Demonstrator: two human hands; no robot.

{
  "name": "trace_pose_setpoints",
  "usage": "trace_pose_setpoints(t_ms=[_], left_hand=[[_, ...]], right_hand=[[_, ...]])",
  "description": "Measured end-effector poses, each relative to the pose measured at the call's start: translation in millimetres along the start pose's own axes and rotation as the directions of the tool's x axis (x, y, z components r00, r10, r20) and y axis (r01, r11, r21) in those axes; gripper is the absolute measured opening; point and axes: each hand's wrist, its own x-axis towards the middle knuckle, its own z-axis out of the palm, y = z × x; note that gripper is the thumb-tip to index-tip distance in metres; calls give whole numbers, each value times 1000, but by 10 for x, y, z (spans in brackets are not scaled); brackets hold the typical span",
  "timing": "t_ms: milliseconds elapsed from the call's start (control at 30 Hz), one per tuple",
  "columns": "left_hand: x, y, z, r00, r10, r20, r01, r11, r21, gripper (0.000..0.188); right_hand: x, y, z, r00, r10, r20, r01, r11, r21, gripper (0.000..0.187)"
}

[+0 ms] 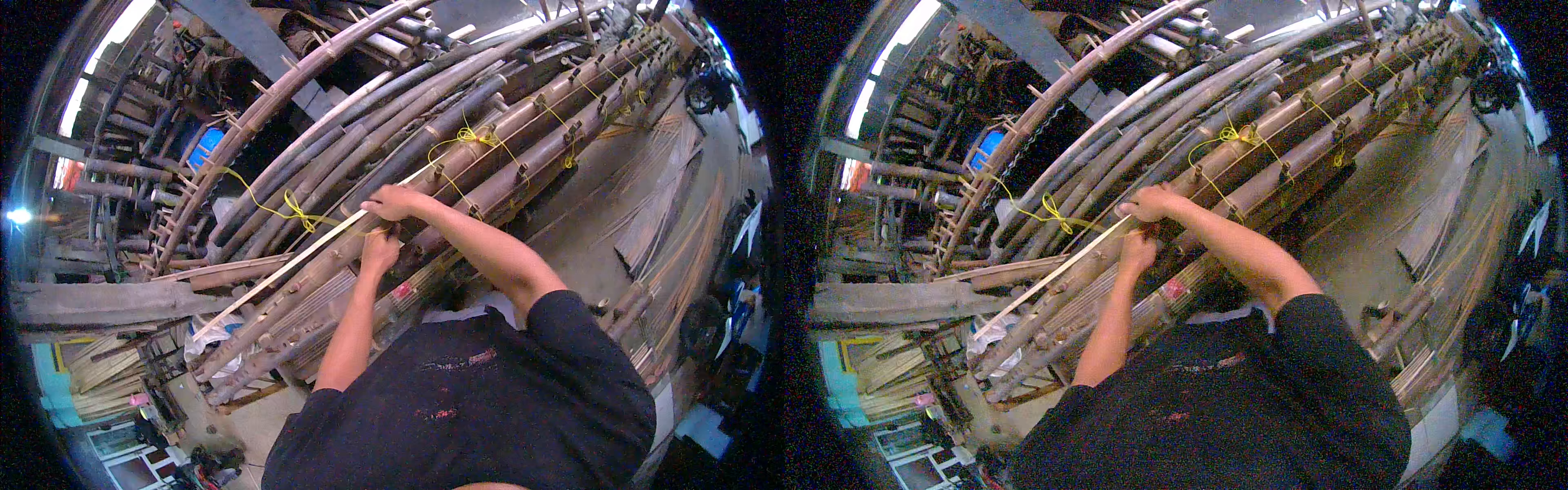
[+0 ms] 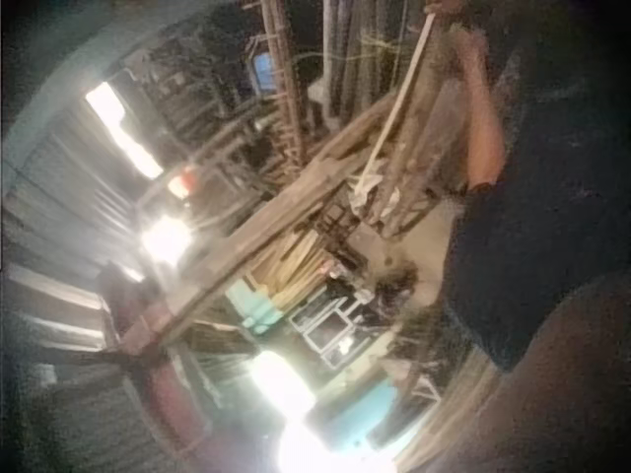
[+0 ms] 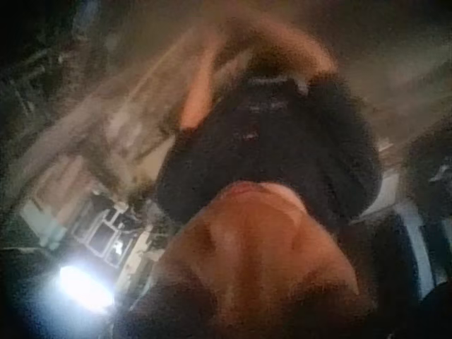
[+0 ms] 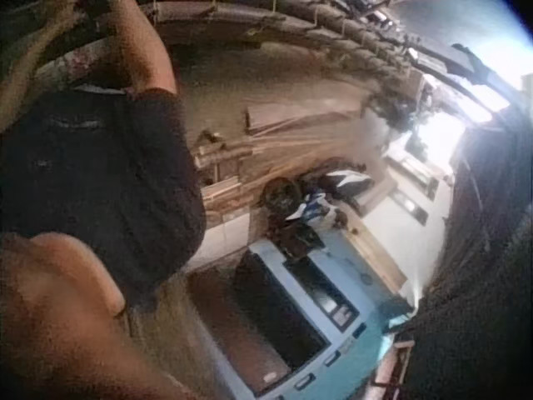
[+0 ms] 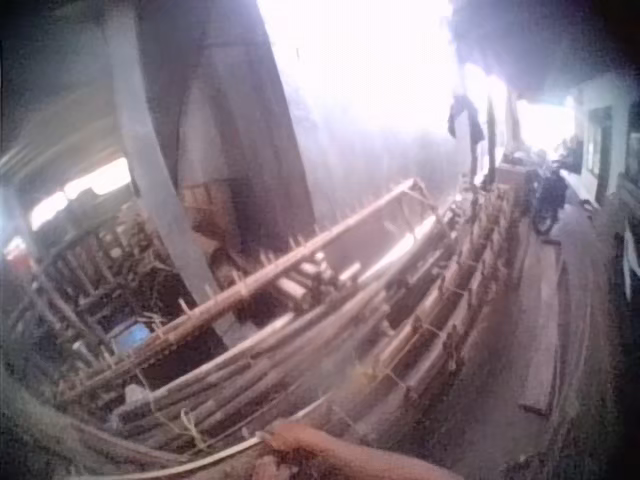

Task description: The person repeatedly ties yellow string around a bundle of long bamboo poles arranged horizontally. They wrap the string around the poles and secure it with knots, moving along the length of the bundle to fasten multiple sections.

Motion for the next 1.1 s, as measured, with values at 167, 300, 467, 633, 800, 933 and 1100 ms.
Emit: trace_pose_setpoints(t_ms=[167,300,467,633,800,933,1100], left_hand=[[-39,-77,38,994,21,-111,-24,999,-31,33],[87,-55,43,968,83,-237,-131,973,-191,31],[855,686,-490,950,-47,-309,-71,930,-360,31],[1485,-807,55,996,-79,-46,91,857,507,41],[1803,-602,-72,937,-288,199,59,691,721,59],[2075,784,154,984,-173,38,138,883,449,46],[2413,2875,1283,942,324,85,-334,901,278,47]], right_hand=[[-1335,-835,-916,876,-436,206,262,789,556,38],[-1880,-335,80,955,-237,179,177,938,298,38],[-1995,-91,226,972,-234,25,207,898,389,37],[-2425,322,-538,987,29,159,-157,-41,987,42],[-3391,1646,-252,766,636,89,-205,112,972,45],[-4169,2195,-391,687,710,151,-704,601,377,38],[-4877,2652,-1411,625,779,-51,-688,580,436,38]])
